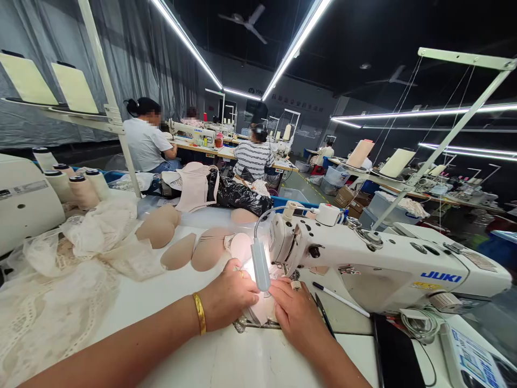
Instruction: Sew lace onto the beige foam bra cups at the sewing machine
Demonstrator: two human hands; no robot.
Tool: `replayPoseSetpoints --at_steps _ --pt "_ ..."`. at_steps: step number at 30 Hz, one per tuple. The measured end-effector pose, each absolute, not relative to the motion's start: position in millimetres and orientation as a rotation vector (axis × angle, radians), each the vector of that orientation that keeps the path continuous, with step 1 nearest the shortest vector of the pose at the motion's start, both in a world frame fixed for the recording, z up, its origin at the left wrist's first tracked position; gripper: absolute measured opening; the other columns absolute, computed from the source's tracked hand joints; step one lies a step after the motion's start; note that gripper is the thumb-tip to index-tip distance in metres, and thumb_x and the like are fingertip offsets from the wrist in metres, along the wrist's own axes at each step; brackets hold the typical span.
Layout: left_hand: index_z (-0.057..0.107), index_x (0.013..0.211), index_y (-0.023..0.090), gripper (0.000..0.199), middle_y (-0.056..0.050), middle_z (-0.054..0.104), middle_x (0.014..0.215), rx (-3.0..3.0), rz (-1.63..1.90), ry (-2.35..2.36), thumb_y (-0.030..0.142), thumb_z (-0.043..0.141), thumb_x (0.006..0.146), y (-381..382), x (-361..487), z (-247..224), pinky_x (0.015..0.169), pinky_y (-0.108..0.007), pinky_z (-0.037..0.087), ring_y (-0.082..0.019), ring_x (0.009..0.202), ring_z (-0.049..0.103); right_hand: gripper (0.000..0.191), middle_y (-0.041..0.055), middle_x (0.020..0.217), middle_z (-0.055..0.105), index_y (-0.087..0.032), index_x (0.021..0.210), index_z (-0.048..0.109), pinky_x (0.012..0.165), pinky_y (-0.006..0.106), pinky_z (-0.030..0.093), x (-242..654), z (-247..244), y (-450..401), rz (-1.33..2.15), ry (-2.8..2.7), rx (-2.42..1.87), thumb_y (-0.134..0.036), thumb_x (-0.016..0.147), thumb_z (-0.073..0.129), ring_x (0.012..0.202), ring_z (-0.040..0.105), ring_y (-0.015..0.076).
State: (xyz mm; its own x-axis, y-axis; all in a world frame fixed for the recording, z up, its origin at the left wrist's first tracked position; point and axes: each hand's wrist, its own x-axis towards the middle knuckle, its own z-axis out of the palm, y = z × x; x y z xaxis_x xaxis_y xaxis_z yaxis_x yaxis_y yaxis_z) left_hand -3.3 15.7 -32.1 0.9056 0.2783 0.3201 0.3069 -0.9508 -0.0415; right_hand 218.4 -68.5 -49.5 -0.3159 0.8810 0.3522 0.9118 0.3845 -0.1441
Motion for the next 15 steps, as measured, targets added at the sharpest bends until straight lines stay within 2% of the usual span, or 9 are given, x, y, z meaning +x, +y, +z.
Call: replayPoseSetpoints --at_steps 4,8,15 --pt "0.057 0.073 0.019 0.021 0.001 0.071 0.082 -2.951 -0.493 -0.479 -0.001 0.063 0.071 17.5 -3.2 -33.8 0.089 -0.045 0.03 -0.021 0.078 0.062 0.047 0.0032 0.112 0.076 -0.029 0.115 0.07 0.086 0.039 0.052 218.5 -49.1 -69.2 -0.11 -2.261 -1.531 -0.002 0.087 0.045 0.105 0.066 0.0253" --pt "0.06 0.076 0.02 0.021 0.001 0.068 0.075 -2.905 -0.495 -0.487 0.0 0.062 0.069 18.5 -1.9 -34.7 0.089 -0.047 0.03 -0.02 0.071 0.059 0.045 0.0041 0.118 0.076 -0.028 0.117 0.069 0.091 0.044 0.052 219.3 -51.2 -67.5 -0.083 -2.26 -1.572 -0.003 0.088 0.044 0.111 0.066 0.0275" --pt "0.058 0.073 0.019 0.02 0.0 0.066 0.072 -2.894 -0.493 -0.503 0.0 0.062 0.068 17.2 -0.3 -35.8 0.089 -0.048 0.031 -0.019 0.068 0.055 0.053 0.0042 0.136 0.07 -0.026 0.131 0.063 0.102 0.052 0.05 220.8 -57.1 -66.1 -0.032 -2.275 -1.609 -0.001 0.09 0.039 0.126 0.06 0.032"
